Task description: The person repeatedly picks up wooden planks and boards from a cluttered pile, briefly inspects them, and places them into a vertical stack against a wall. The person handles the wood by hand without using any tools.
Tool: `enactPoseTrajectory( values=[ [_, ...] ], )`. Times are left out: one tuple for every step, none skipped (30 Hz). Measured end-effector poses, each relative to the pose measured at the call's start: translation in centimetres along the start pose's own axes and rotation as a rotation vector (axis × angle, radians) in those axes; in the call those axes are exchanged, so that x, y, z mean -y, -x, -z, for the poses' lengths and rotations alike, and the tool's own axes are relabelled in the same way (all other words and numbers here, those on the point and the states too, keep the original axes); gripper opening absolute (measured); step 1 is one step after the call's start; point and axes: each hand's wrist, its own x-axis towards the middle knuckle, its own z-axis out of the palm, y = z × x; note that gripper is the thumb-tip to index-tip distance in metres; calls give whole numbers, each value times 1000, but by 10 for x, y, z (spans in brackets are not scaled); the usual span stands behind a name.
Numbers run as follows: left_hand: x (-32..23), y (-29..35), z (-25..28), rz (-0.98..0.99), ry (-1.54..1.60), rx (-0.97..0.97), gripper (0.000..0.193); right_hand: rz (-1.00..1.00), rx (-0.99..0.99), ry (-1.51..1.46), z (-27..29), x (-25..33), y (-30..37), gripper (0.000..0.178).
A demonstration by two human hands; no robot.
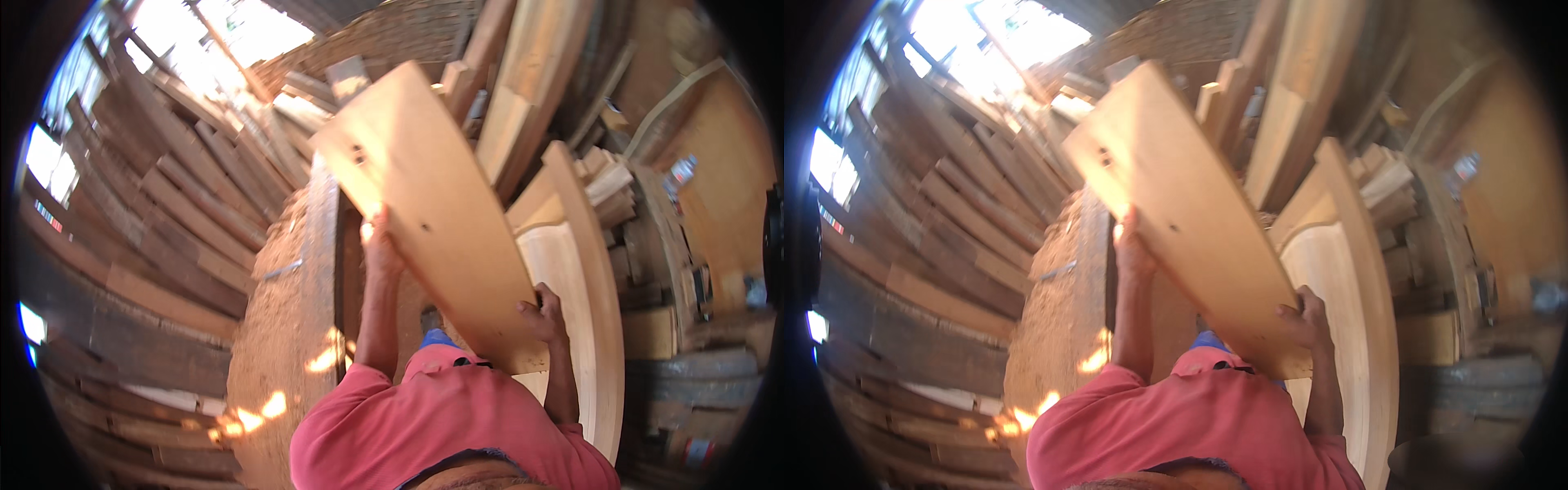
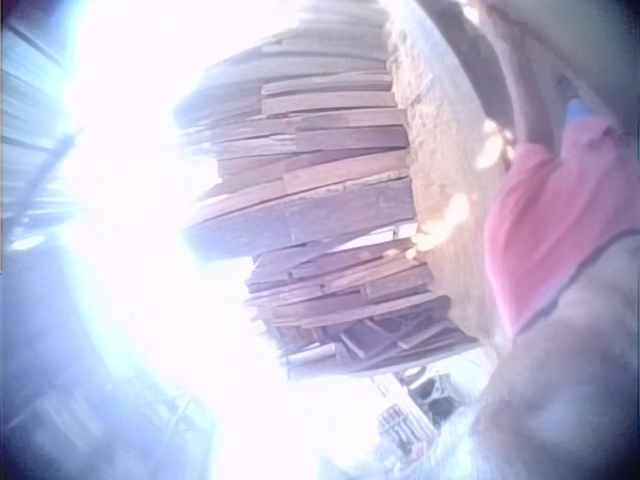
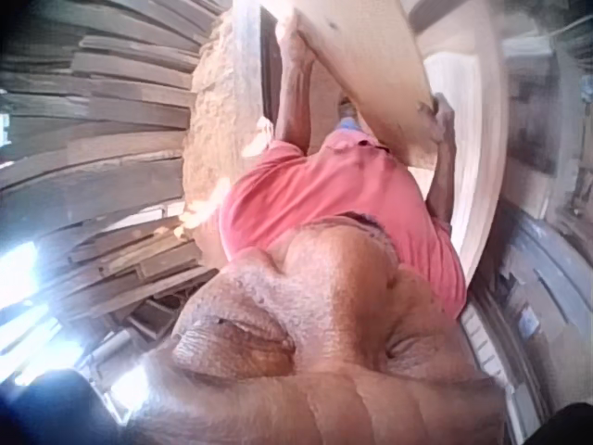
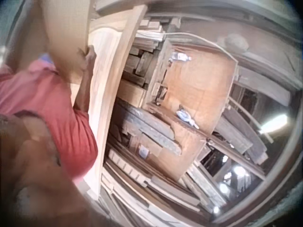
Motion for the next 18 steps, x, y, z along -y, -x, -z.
enactPoseTrajectory(
  values=[
    [8,-8,12,-22,10,-100,44,4,1,-77,-13,-3,-9,59],
    [1,-21,34,102,26,-4,53,-6,24,-130,-25,-5,-19,58],
    [2,-33,53,195,-13,-17,61,13,31,-93,-38,-7,-31,58],
    [2,-45,70,141,20,-19,70,32,29,-58,-50,-8,-44,58],
    [3,-59,84,145,-11,-76,78,34,10,0,-62,-9,-57,58],
    [3,-73,97,95,-13,-69,86,58,23,-59,-78,-10,-71,56],
    [3,-87,108,22,18,18,93,44,32,-92,-92,-10,-88,56],
    [-1,-103,123,43,44,19,92,28,48,-109,-109,-8,-107,55],
    [-4,-114,140,53,69,16,91,9,74,-126,-128,-8,-124,54],
    [-5,-127,156,71,28,-104,82,-30,92,-48,-145,-8,-145,52],
    [-7,-145,175,104,15,-176,79,16,138,-5,-162,-7,-165,52],
    [-8,-166,197,96,17,-195,77,11,174,44,-180,-6,-186,51],
    [-6,-183,217,109,12,-233,75,-41,207,112,-195,-6,-205,51],
    [-1,-196,239,81,19,-268,66,32,249,135,-210,-6,-227,50],
    [3,-210,263,127,50,-318,64,55,292,178,-224,-8,-248,50],
    [6,-224,287,171,83,-361,62,64,341,229,-236,-12,-266,50],
    [10,-234,310,249,112,-443,59,0,428,167,-241,-18,-281,50],
    [16,-242,331,233,129,-435,58,-78,518,113,-242,-27,-295,51]
  ],
)
